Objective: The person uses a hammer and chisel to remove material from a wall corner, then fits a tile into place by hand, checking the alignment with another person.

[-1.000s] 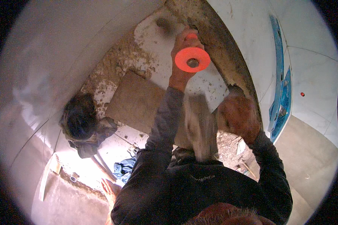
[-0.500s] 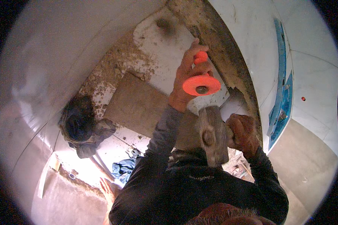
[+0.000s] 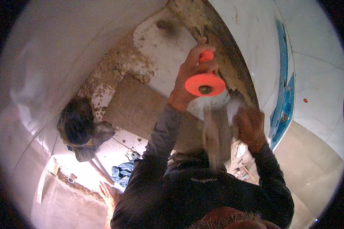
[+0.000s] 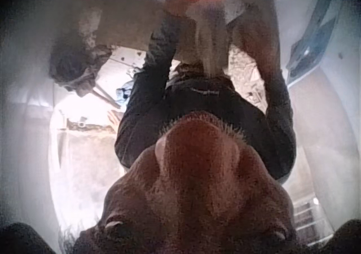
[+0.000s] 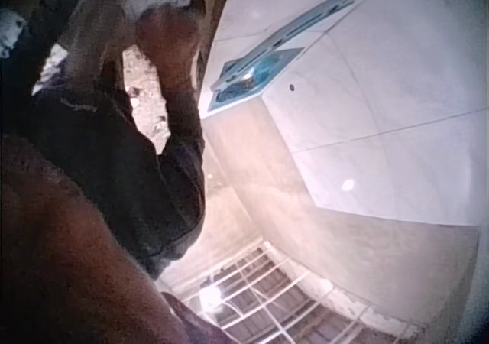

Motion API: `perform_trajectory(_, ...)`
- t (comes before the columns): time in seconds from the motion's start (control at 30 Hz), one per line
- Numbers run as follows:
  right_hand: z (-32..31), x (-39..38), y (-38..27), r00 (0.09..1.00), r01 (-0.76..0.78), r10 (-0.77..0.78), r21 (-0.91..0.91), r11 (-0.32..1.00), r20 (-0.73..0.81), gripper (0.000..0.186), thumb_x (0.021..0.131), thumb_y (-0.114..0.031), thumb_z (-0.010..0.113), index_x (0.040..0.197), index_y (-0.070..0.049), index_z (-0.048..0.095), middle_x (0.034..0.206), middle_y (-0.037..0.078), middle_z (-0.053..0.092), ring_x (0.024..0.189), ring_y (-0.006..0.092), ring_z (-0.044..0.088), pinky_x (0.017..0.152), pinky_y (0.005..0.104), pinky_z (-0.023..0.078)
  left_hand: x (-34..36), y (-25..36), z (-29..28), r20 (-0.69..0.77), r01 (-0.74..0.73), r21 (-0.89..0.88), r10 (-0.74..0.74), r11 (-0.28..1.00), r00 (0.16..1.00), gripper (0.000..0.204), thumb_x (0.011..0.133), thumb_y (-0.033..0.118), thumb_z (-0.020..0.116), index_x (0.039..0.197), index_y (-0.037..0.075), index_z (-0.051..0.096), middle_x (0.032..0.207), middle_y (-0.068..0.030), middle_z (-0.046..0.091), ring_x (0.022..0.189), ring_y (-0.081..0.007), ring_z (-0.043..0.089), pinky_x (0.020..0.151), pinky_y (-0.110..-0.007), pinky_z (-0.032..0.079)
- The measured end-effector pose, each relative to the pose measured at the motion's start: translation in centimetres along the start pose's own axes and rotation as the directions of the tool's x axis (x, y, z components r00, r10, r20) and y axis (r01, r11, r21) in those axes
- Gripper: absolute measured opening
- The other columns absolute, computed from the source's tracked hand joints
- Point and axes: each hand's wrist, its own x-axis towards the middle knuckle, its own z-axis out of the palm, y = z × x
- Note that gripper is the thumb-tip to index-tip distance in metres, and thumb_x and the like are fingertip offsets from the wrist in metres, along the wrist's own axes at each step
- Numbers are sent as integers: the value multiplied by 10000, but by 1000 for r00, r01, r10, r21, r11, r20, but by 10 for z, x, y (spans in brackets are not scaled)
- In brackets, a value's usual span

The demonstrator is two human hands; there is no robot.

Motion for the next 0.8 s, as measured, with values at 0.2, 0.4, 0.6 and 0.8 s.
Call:
perform_trajectory(0.2,-12,-14,-2,982,-176,182,-119,977,42,495,717,-420,786,1058,-122,585,936,102,633,869,345,615,706,474,453,3,8,-7,9,89,-40,-89,995,996,237,723,74,780,929,123,674,1324,-63,530,1390,-360,417,1039,-421,465)
perform_trajectory(0.4,-30,-20,-21,997,-80,80,9,997,-15,452,679,-382,802,989,-105,624,943,111,651,838,338,627,723,469,469,26,3,-19,-7,-222,214,229,951,973,249,722,76,771,942,99,656,1276,-74,563,1341,-352,473,1029,-414,470)
perform_trajectory(0.6,-23,-17,-27,993,111,-107,107,988,-40,349,687,-272,783,945,-95,629,857,100,651,702,325,633,596,438,515,26,10,-20,-25,-128,204,136,971,990,194,727,56,743,895,116,667,1209,-71,606,1246,-308,554,972,-379,499)
perform_trajectory(0.8,-2,14,-18,993,-24,25,-8,1000,115,245,726,-202,736,845,-75,564,693,111,588,578,356,576,514,434,446,24,-13,-13,-91,-137,21,139,990,986,153,753,27,714,869,111,661,1189,-67,611,1138,-246,600,916,-332,512)
